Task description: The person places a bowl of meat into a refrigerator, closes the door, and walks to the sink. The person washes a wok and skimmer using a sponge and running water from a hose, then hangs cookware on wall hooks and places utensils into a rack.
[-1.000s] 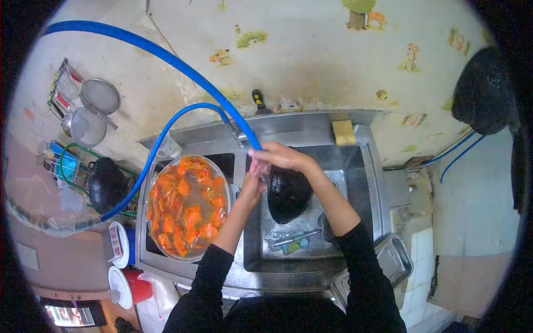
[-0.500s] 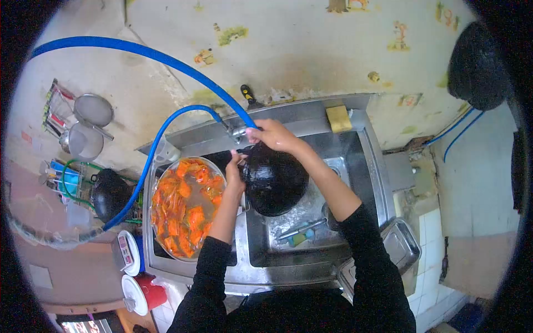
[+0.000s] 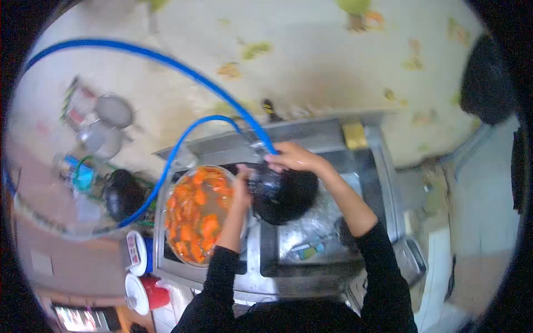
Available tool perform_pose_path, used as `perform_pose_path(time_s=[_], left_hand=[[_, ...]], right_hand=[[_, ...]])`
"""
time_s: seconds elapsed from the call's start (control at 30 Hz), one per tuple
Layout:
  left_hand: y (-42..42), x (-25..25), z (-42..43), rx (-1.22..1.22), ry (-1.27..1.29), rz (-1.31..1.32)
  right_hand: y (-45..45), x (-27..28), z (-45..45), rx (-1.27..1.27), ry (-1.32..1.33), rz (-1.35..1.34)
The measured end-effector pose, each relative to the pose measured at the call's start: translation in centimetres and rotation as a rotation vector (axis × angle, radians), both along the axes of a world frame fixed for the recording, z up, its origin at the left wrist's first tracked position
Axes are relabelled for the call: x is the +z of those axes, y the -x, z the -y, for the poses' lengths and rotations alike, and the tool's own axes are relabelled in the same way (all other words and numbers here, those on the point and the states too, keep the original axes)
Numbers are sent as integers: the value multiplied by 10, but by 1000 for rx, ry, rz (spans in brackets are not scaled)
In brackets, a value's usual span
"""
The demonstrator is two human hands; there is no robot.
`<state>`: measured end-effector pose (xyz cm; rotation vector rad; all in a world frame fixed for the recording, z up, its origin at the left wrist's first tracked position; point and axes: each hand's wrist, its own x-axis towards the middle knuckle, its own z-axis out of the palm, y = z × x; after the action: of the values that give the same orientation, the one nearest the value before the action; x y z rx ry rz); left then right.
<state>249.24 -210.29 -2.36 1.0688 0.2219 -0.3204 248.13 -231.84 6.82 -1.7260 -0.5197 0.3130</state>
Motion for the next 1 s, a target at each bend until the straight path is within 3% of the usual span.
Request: perform_pose_path(time_s=[0.07,0.1,0.13,0.17,0.2,0.23,0.27,0.33,0.47,0.53,0.57,0.73,0.8,0.87,0.9,0.93,1.0], left_hand=[[-1,-9,23,-201,-49,-13],[-1,-19,37,-315,-202,153],[5,-8,68,-129,-446,194],[23,7,88,-66,-465,394],[-3,-70,95,-136,-472,461],[-1,-72,105,-142,-410,541],[-1,-70,102,-111,-409,558],[1,-69,99,-228,-434,405],[2,-56,94,-319,-465,373],[3,-48,92,-324,-483,421],[4,-46,91,-321,-492,444],[5,-37,88,-318,-539,553],[5,-32,85,-304,-561,605],[6,-29,84,-288,-570,647],[8,-28,82,-275,-585,669],[11,-23,81,-281,-547,609],[18,-15,77,-296,-438,421]], right_hand=[[-1,0,-12,-79,43,100],[2,4,-18,-106,111,-37],[-4,-16,-29,-217,113,35],[-5,-29,-37,-321,35,-15],[-4,-34,-41,-378,-11,40],[-2,-33,-45,-427,132,-88],[-2,-36,-52,-505,125,70],[9,-22,-52,-600,194,63],[1,-35,-55,-415,24,-67],[-5,-40,-59,-521,299,131],[5,-30,-63,-569,218,278],[7,-15,-69,-433,260,247],[11,-22,-73,-332,-302,-35],[10,-20,-67,-442,-143,-37],[3,-26,-62,-516,59,82],[2,-25,-59,-587,263,198],[2,-25,-57,-562,321,154]])
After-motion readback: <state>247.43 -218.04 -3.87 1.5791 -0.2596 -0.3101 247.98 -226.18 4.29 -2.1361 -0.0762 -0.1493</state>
